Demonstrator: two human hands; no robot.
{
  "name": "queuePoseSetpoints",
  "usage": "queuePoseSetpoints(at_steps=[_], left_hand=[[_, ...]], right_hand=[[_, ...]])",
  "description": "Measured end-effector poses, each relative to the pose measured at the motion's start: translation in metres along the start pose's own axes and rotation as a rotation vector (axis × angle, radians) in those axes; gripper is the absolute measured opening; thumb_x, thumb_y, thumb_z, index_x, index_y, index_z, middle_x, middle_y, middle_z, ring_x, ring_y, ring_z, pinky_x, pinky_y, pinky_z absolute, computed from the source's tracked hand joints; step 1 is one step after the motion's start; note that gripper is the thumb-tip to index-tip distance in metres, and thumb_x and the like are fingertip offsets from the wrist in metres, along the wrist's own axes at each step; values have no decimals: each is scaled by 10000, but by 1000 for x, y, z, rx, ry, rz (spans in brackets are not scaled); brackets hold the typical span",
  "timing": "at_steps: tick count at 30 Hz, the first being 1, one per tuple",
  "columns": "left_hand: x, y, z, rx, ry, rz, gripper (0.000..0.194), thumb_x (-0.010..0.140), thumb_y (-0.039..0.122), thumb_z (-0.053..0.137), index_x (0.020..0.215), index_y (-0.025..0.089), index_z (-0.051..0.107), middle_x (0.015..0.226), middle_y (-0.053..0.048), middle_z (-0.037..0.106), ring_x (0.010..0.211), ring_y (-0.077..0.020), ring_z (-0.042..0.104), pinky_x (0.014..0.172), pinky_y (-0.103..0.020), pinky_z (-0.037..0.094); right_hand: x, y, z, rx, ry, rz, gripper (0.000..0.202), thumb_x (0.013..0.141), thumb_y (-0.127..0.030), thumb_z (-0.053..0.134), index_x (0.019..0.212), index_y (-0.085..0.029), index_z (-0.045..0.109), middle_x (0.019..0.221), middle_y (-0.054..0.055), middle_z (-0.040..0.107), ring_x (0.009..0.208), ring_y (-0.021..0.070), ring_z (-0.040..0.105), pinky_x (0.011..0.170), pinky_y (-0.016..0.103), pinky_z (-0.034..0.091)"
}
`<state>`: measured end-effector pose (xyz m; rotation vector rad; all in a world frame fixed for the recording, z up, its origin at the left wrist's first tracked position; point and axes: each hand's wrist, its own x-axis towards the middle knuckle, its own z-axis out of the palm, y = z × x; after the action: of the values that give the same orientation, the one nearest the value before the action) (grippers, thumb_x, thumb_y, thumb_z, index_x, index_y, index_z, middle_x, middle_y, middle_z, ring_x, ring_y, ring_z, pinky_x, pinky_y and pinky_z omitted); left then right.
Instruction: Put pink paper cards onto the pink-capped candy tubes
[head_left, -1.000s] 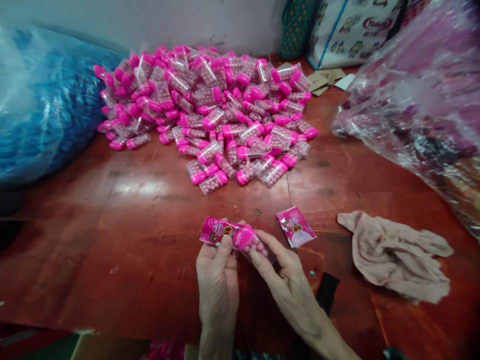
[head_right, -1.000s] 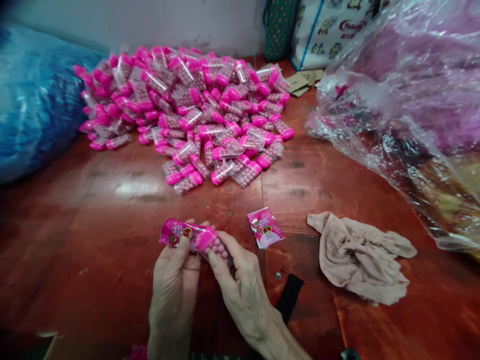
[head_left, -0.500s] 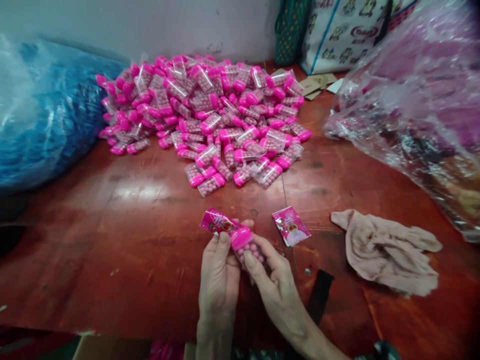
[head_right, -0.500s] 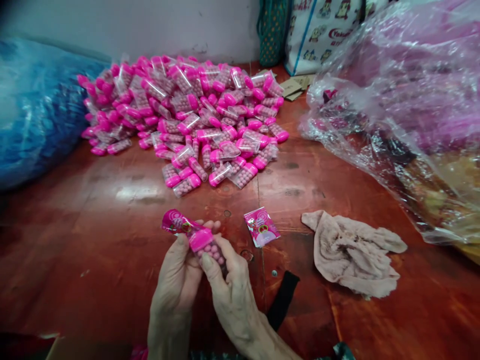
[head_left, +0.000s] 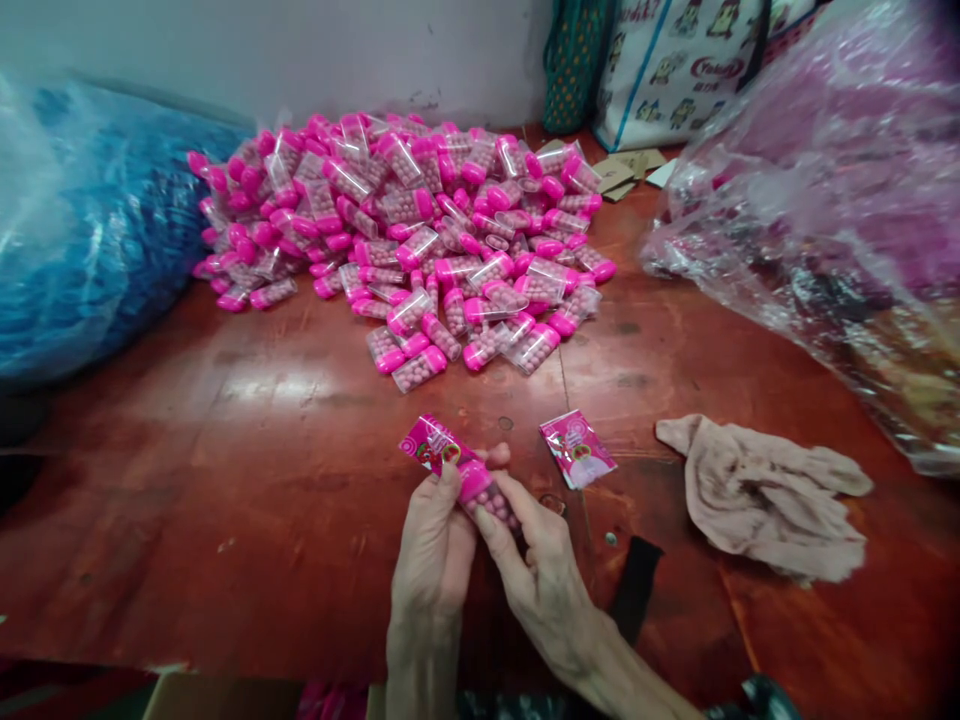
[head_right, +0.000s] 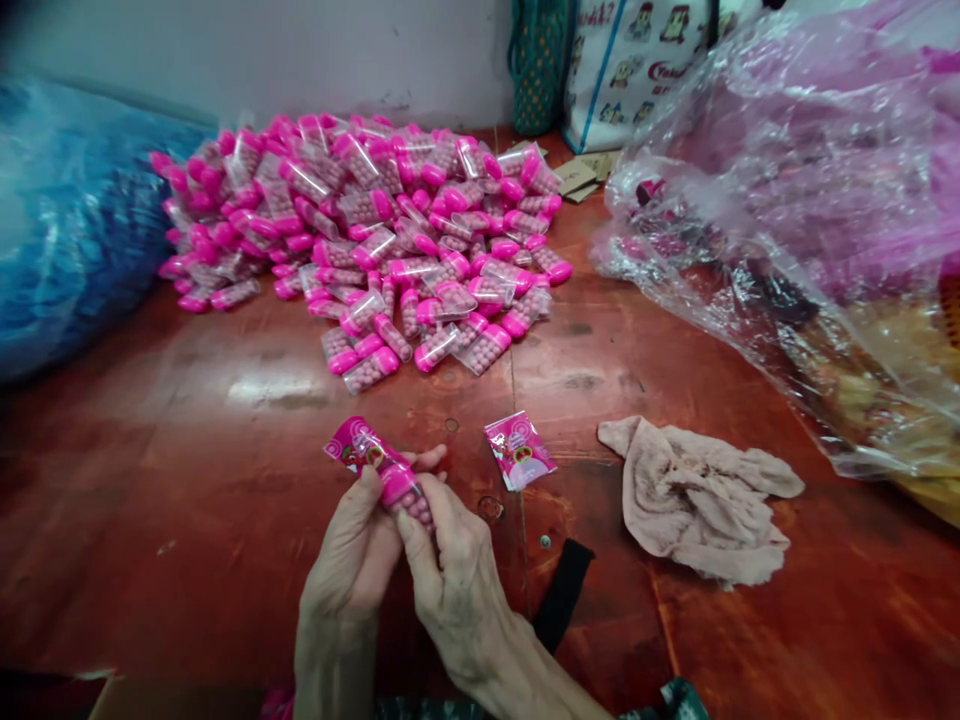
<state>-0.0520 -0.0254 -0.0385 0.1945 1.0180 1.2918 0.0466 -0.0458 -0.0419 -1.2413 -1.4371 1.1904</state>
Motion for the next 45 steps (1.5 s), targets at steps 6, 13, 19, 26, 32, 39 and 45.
queuePoseSetpoints(at_steps=[6, 13, 19, 26, 32, 39, 45], left_hand=[[0, -1, -3, 55, 2, 65, 240, 792, 324, 580, 819, 116, 698, 884, -120, 711, 1015, -247, 590, 884, -353, 440], [-1, -4, 2, 185, -37, 129, 202, 783, 275, 585, 768, 121, 714, 850, -117, 715, 1149, -259, 495, 979, -342, 350], [-10, -1, 4, 212, -172, 106, 257, 813, 307, 521, 783, 128, 703, 917, -136, 698, 1199, -298, 433, 985, -387, 337], [-21, -9, 15, 221, -74, 111, 285, 849, 283, 460, 836, 136, 704, 1003, -123, 679, 1173, -272, 463, 976, -364, 347], [-28, -17, 22, 197, 83, 91, 304, 832, 348, 509, 997, 153, 673, 1093, -125, 653, 1014, -246, 582, 837, -322, 462], [-23, -3, 18, 176, 143, 124, 267, 779, 338, 591, 949, 157, 690, 950, -110, 704, 812, -213, 658, 700, -286, 517], [-27, -18, 24, 161, 143, 62, 241, 792, 322, 579, 917, 151, 692, 836, -94, 718, 803, -208, 657, 722, -290, 510]], right_hand=[[0, 2, 2, -42, -25, -15, 266, 887, -172, 461, 1142, -198, 534, 993, 31, 655, 894, 136, 623, 795, 200, 482], [-5, -1, 2, -71, 34, -90, 347, 872, -142, 430, 1214, -169, 485, 1041, 85, 646, 924, 187, 631, 797, 264, 505], [-5, -15, -7, -43, -19, 83, 249, 870, -280, 478, 1076, -206, 594, 740, 12, 650, 640, 139, 620, 577, 195, 504], [-14, -8, 2, -8, 43, 206, 262, 872, -368, 461, 1017, -195, 593, 751, 24, 625, 661, 149, 599, 594, 216, 476], [-3, -6, 2, 269, -14, 262, 197, 886, -356, 450, 880, -187, 550, 669, -33, 521, 593, 101, 513, 539, 181, 407], [-2, -3, 1, 349, -86, 313, 245, 896, -396, 419, 818, -181, 508, 620, -50, 446, 530, 89, 430, 486, 189, 360], [-9, 3, 5, 168, 80, 330, 256, 869, -408, 457, 998, -209, 555, 726, 6, 568, 677, 152, 546, 628, 233, 457]])
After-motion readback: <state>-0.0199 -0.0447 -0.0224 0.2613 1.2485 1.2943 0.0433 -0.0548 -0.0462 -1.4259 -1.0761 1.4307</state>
